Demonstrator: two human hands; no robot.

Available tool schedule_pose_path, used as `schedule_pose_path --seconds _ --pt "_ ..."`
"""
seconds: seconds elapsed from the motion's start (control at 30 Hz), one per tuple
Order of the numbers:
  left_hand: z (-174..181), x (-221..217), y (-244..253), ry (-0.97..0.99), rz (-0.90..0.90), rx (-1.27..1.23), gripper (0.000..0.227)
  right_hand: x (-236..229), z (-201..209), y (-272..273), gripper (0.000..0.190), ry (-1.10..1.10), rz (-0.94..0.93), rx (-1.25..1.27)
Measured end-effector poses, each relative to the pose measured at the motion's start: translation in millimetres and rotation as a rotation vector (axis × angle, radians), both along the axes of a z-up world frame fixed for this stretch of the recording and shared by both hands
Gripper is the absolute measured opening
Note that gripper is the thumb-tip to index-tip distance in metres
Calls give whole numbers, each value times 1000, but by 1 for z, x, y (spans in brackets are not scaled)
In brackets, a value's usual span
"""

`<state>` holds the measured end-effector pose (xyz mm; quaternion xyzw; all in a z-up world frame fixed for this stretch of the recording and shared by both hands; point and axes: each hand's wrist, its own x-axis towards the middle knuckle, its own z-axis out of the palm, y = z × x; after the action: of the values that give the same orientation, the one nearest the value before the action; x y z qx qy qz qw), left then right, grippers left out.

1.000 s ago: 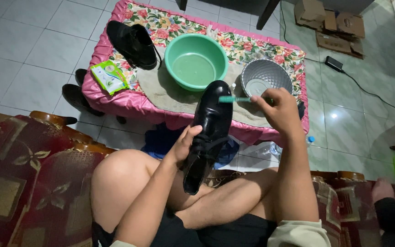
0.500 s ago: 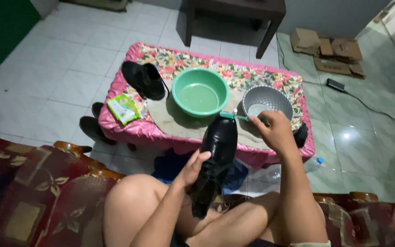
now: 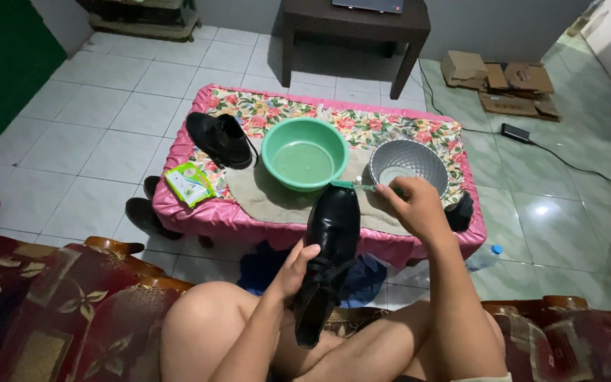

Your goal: Cleaning a black leather shoe using a toothbrush and cleaning solution.

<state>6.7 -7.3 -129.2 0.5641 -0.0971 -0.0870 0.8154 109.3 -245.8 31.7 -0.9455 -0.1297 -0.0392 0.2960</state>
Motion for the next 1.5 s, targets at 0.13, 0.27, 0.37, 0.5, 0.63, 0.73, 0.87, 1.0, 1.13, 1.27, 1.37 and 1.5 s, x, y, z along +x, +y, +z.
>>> schedule_pose_path --seconds 0.13,0.27,0.37,0.5,0.63,0.73,0.87,1.0,1.13,1.27,1.37,1.5 --pt "-9 4 -1 -7 10 11 64 -2 -6 -9 41 182 49 53" --pt "-49 10 0 45 38 -6 65 1 -12 -13 40 123 -5 57" --pt "-21 0 -6 24 43 -11 67 -2 -22 -18 38 150 21 81" --pt "12 -6 -4 -4 69 6 66 9 -29 -9 40 86 -52 137" --pt "10 -5 -5 3 74 -1 66 2 -27 -7 37 235 73 152" --pt "5 -3 -4 4 92 25 67 8 -28 -8 38 90 -75 168" --pt "19 -2 -1 -4 96 52 67 5 -24 -12 47 197 15 156" --pt "14 -6 -4 51 112 36 68 16 -45 -5 52 193 -31 173" --pt "4 -3 -4 95 125 13 68 6 -34 7 53 279 58 111" --pt "-5 0 -1 45 129 49 66 8 -53 6 53 189 -26 151" --pt "8 -2 -2 41 122 52 66 10 -59 8 51 169 11 142" --pt "8 -3 -5 56 122 19 65 28 -82 0 55 95 -25 127"
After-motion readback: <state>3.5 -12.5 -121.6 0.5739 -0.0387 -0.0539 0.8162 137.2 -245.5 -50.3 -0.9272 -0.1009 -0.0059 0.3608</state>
